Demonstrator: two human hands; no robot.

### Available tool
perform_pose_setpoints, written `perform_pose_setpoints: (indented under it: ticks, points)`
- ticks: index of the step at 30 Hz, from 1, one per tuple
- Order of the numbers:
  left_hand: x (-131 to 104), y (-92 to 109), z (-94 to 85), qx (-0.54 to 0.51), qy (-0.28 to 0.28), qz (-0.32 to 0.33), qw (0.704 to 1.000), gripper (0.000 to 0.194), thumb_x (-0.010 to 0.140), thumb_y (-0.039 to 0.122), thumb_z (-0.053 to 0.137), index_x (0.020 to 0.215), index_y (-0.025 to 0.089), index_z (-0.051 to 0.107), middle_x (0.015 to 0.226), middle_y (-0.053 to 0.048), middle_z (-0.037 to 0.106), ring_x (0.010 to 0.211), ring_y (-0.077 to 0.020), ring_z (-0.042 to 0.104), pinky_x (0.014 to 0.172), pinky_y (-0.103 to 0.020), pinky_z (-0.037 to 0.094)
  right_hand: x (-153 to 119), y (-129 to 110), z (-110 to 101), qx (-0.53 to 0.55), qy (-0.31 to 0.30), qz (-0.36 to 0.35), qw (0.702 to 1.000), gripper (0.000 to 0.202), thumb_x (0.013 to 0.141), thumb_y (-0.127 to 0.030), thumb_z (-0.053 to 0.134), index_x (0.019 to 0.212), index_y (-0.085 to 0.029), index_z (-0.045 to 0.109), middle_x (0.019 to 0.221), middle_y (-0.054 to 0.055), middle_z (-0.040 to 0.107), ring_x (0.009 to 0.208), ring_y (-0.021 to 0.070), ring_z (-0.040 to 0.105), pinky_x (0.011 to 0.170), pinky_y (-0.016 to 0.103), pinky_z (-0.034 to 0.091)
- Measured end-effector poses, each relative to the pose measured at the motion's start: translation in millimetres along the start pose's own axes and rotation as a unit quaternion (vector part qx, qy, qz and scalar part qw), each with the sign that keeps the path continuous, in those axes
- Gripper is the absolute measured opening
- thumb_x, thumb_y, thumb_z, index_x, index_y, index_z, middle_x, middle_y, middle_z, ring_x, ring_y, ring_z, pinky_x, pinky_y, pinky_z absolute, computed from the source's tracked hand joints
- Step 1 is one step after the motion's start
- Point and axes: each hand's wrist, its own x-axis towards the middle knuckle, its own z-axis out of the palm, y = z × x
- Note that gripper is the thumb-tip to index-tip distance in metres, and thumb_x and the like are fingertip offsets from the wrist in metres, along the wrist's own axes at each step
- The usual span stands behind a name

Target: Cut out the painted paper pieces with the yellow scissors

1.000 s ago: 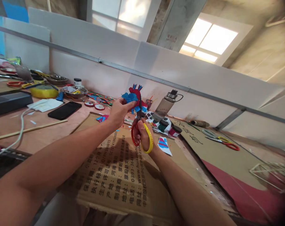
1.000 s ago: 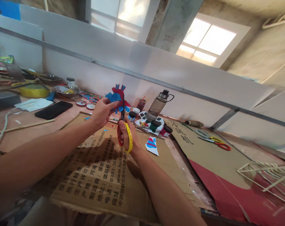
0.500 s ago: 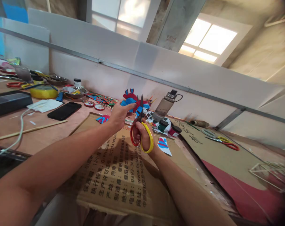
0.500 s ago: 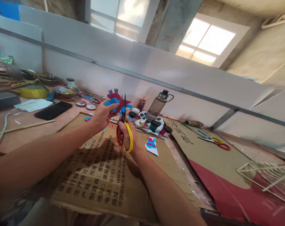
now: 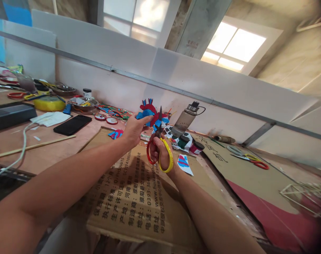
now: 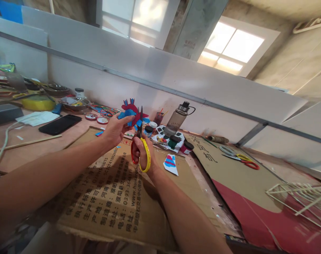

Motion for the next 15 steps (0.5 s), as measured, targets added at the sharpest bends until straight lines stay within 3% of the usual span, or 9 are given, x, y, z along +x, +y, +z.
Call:
perform_pose_setpoints:
  ticks: [8, 15]
  points:
    - [-1.8, -4.5, -1.4, 0.002, -0.025, -0.001, 1.0, 0.043, 0.053, 0.031, 0.096, 0.081, 0.02, 0.066, 0.075, 0.002, 0.068, 0.064, -0.0112, 0.059, 0.06, -0.026, 0.047, 1.9, -4.7, 0.8, 0.002, 0.015, -0.009, 1.0, 0.041, 0.082, -0.056, 0.075, 0.085, -0.025, 0.048, 0.05, -0.012, 0.039, 0.035, 0.0066, 0.033, 0.032, 0.018, 0.028]
    - [5.2, -0.1, -5.1, -0.023, -0.009, 0.007, 1.0, 0.041, 0.056, 0.035, 0.096, 0.084, 0.019, 0.071, 0.082, -0.001, 0.075, 0.07, -0.0124, 0.064, 0.064, -0.026, 0.051, 4.2, -1.3, -4.1, -0.02, 0.016, -0.007, 1.0, 0.036, 0.083, -0.053, 0.073, 0.092, -0.024, 0.052, 0.052, -0.012, 0.043, 0.035, 0.007, 0.031, 0.032, 0.019, 0.029]
